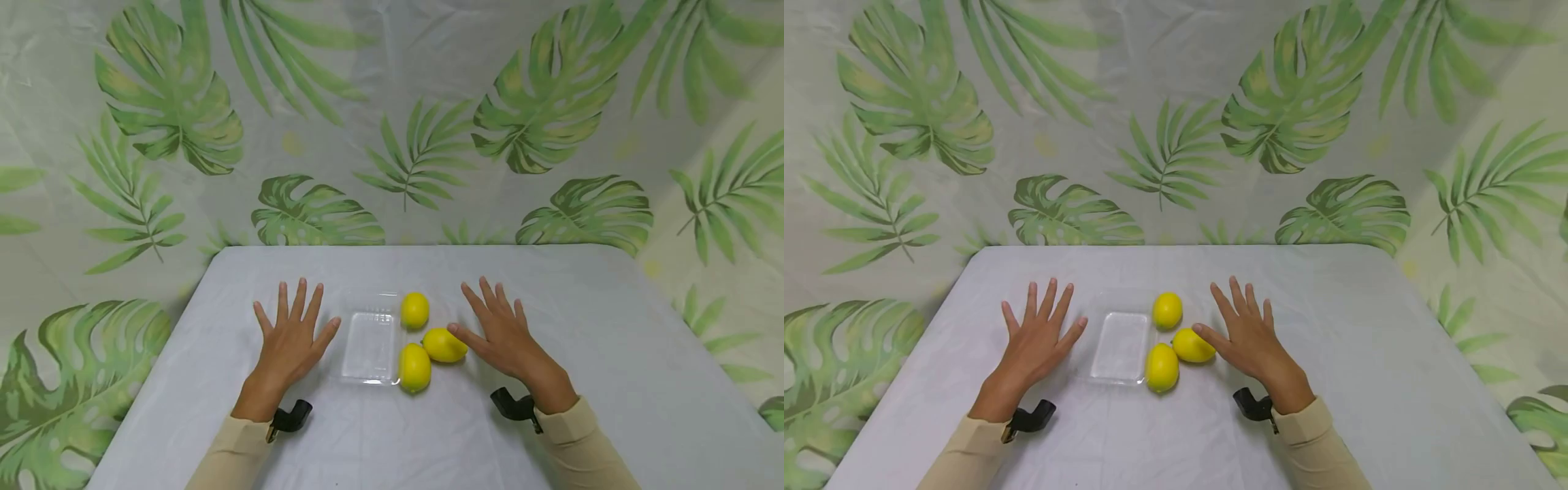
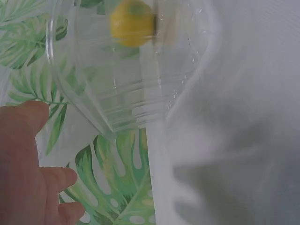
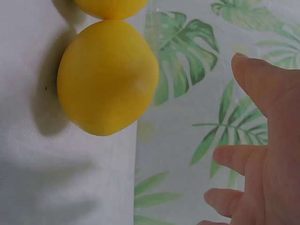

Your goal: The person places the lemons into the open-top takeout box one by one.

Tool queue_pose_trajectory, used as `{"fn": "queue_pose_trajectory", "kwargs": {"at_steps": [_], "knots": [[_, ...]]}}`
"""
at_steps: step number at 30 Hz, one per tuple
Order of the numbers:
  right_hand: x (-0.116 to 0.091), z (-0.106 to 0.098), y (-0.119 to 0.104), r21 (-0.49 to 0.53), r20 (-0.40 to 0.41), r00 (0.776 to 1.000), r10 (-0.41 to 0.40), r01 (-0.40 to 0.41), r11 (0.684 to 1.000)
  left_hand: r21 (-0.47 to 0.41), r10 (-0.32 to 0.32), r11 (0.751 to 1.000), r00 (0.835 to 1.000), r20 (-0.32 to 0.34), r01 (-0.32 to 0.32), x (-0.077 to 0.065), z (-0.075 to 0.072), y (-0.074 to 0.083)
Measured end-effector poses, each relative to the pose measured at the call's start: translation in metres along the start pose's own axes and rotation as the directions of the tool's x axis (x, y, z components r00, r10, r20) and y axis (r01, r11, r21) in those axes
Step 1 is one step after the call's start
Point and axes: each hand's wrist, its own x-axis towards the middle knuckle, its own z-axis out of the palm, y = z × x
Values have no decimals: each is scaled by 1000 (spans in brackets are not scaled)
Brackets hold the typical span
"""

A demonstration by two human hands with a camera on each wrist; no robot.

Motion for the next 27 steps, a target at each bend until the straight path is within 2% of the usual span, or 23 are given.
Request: {"fn": "queue_pose_trajectory", "kwargs": {"at_steps": [7,12,15,19,24,27], "knots": [[1,3,-2,51,2,1000,-26,26,998,-120,4,993,1000,30,-1,2,3,1],[0,5,-1,92,8,999,-41,40,995,-243,9,970,999,34,-1,3,7,0],[0,6,1,113,22,999,-42,40,993,-360,8,933,999,31,3,4,12,-2],[-1,7,4,139,35,999,-37,32,990,-501,17,866,1000,17,-6,7,19,-2],[0,9,5,193,65,997,-47,34,981,-606,9,795,1000,29,11,7,24,-5],[2,9,5,214,78,995,-65,47,976,-669,8,743,999,50,28,6,28,-8]]}}
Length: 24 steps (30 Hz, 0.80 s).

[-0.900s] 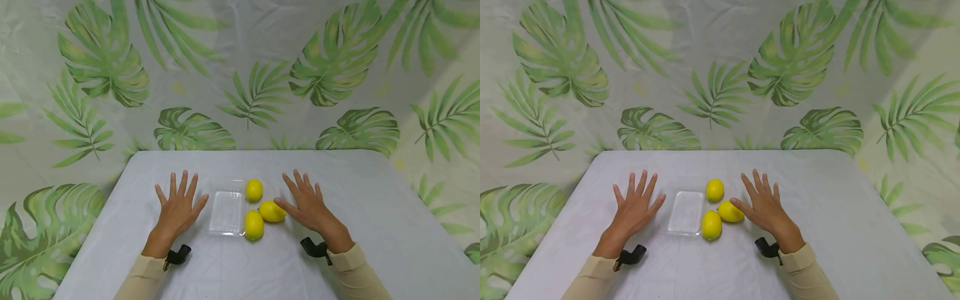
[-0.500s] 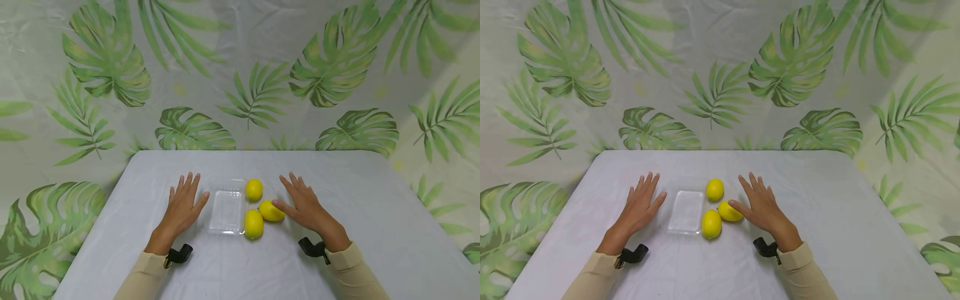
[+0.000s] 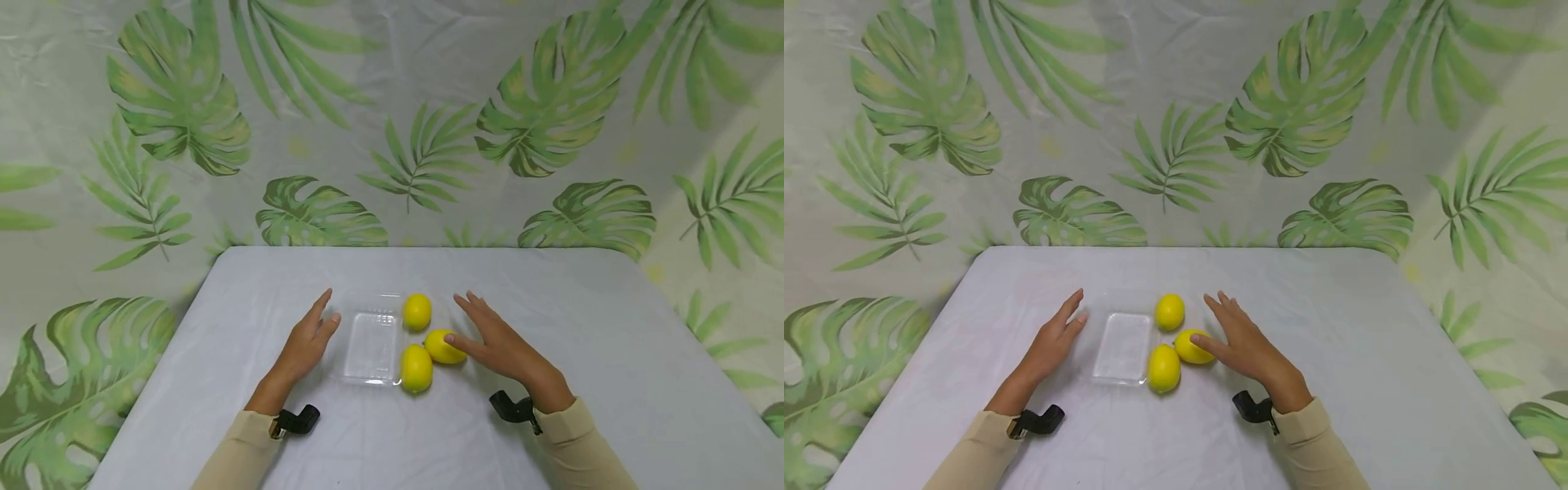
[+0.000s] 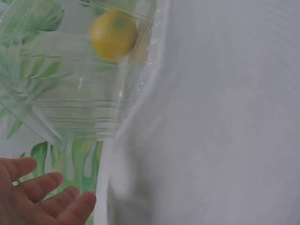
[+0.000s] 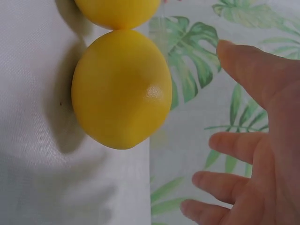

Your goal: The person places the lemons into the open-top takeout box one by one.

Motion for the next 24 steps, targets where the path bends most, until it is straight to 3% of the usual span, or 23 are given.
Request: {"fn": "queue_pose_trajectory", "kwargs": {"at_steps": [7,14,24], "knots": [[2,3,0,58,20,998,-57,56,997,-156,45,987,999,12,-43,-1,5,-10],[4,7,2,62,8,993,-117,116,991,-305,109,948,993,46,-90,-1,10,-16],[6,10,6,78,36,992,-122,119,990,-333,183,931,981,63,-152,0,16,-23]]}}
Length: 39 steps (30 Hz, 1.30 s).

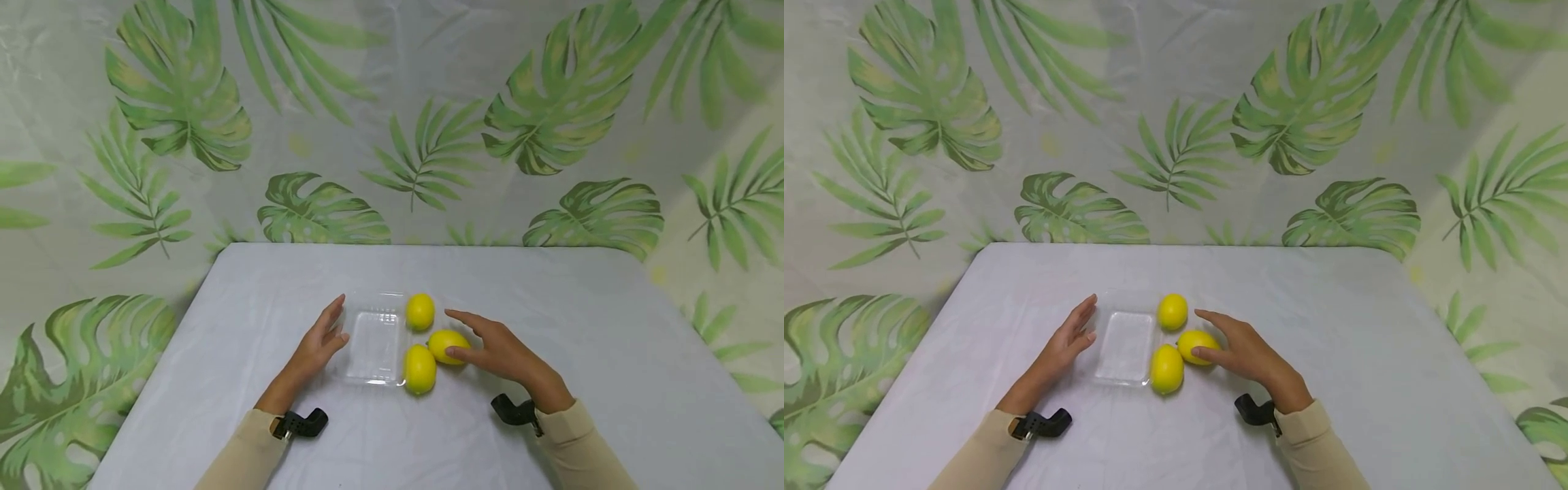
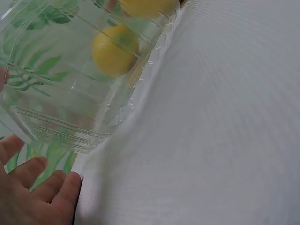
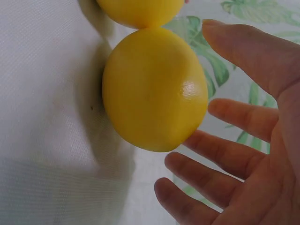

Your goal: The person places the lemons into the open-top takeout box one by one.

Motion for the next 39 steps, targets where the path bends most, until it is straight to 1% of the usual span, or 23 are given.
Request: {"fn": "queue_pose_trajectory", "kwargs": {"at_steps": [4,7,15,19,25,27,31,34,39], "knots": [[1,0,1,32,20,1000,-15,15,999,31,23,999,1000,3,-23,1,0,-2],[2,0,3,53,39,999,-24,22,998,38,31,999,999,7,-31,0,0,-4],[2,1,3,89,61,997,-41,36,995,46,18,999,1000,7,-18,0,0,-2],[2,2,3,89,64,996,-62,56,994,48,15,999,1000,3,-15,-1,0,-3],[2,4,4,86,69,995,-65,59,995,60,-8,998,1000,-10,9,-1,2,-3],[2,4,3,77,68,995,-73,67,995,62,-16,998,1000,-9,17,-1,3,1],[3,5,4,56,65,994,-92,89,994,70,-20,997,1000,2,20,-2,3,23],[3,5,4,44,66,993,-95,92,995,72,-26,997,1000,3,26,-3,4,35],[3,7,5,41,71,992,-101,98,994,68,-40,997,999,-1,40,-3,4,36]]}}
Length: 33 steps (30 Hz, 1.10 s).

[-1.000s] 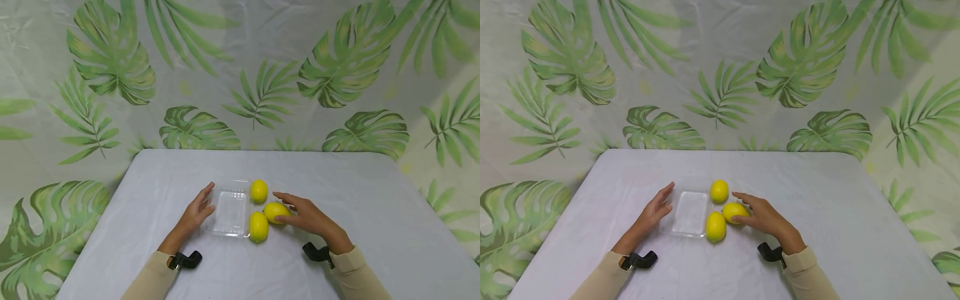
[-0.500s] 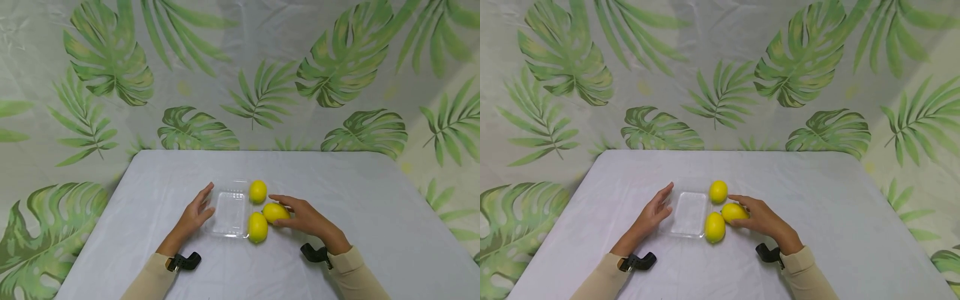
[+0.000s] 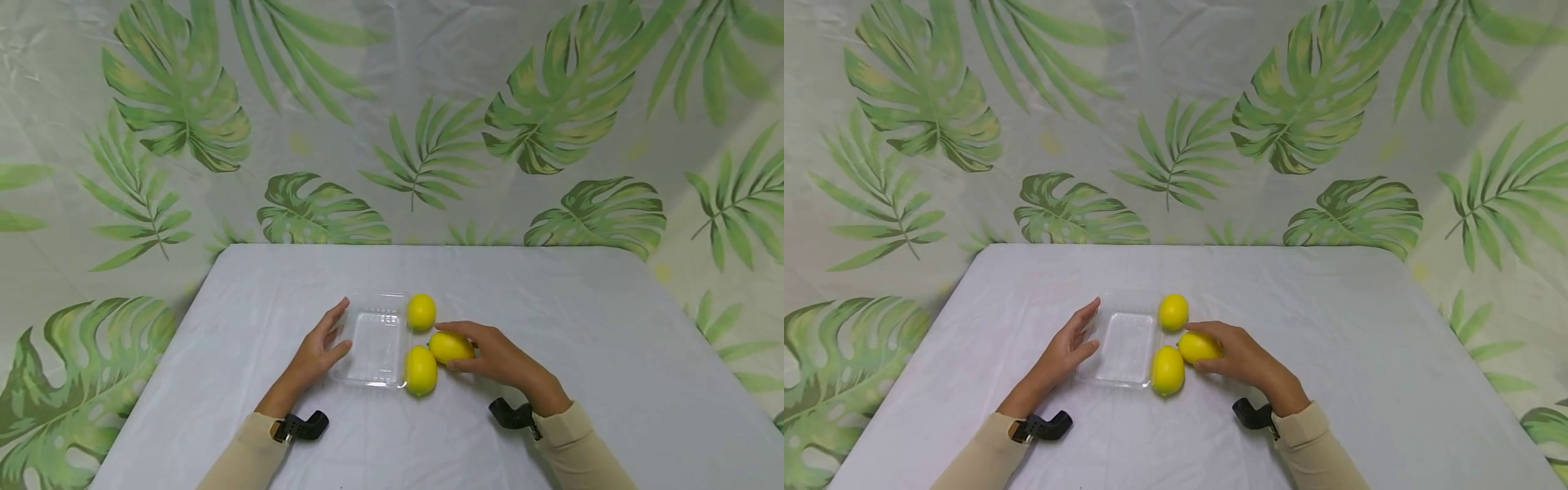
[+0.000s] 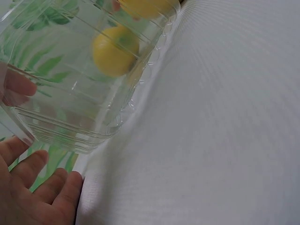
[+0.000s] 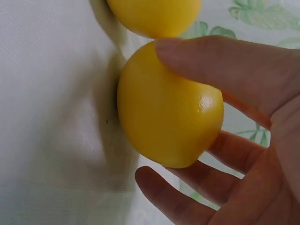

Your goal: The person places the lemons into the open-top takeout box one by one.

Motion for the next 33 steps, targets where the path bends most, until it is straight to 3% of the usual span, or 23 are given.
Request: {"fn": "queue_pose_trajectory", "kwargs": {"at_steps": [33], "knots": [[1,-1,-3,-64,-25,999,-44,42,997,-10,-8,1000,1000,2,8,0,-1,1]]}}
